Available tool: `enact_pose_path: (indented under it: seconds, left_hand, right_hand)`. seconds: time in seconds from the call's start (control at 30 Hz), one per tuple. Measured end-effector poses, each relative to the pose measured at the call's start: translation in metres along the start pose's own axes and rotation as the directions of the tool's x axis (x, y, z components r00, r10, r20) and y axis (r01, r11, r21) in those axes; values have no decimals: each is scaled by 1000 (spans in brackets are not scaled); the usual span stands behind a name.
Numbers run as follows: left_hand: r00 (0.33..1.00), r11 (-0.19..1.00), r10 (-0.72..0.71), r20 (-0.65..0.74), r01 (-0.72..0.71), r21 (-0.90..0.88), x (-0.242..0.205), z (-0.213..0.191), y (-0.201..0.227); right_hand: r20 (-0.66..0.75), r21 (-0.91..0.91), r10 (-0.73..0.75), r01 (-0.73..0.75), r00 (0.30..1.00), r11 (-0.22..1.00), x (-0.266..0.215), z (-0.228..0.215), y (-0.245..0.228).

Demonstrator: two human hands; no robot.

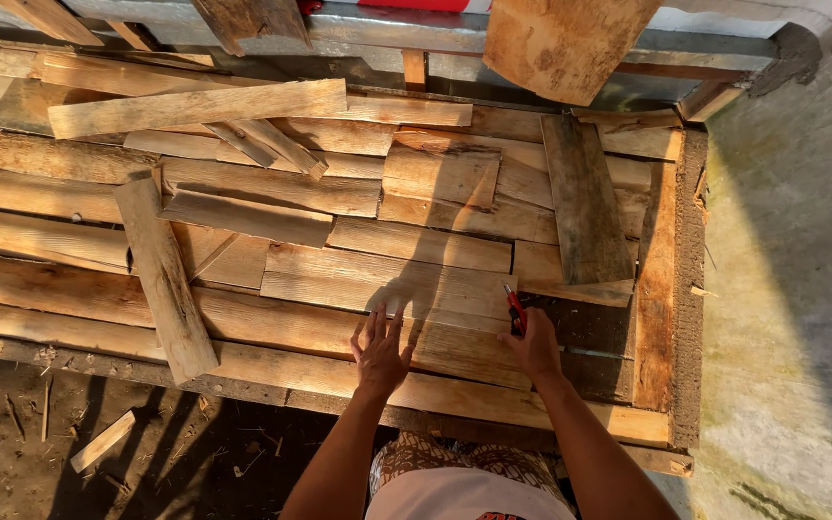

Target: Fitting and arranging wooden slats or bark pieces on a platform using a utility knife.

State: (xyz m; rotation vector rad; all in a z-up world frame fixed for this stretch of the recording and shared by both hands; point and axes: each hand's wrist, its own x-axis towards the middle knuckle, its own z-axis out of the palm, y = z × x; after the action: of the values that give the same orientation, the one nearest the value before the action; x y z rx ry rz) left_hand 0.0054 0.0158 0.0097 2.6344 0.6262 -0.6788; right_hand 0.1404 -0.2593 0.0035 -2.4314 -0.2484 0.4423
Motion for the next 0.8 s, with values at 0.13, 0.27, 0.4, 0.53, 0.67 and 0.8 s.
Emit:
enact_pose_path:
  seconds: [0.13,0.27,0.4,0.53,0.67,0.8]
  left_hand:
    - [1000,1000,-11,12,11,10,0,-2,3]
    - [999,999,-27,35,26,38,-1,0,3]
    - [998,998,-33,44,30,52,-6,-10,7]
    - [997,999,-47,66,46,17,-5,-8,3]
    - [999,1000,15,-40,-15,16,5,-1,-7]
    - [999,1000,-8,-41,9,9,-2,-4,-4]
  right_hand:
    - [-12,14,15,-15,1000,1000,-1,7,3]
    - [-93,-38,-21,18,995,999,5,25,20]
    - [-39,-80,52,-55,998,995,7,22,14]
    - [-10,-79,60,-60,998,995,-11,-2,1]
    - [-148,-10,204,-207,968,978,-24,-4,38]
    - [-146,32,251,-249,957,968,-38,5,78]
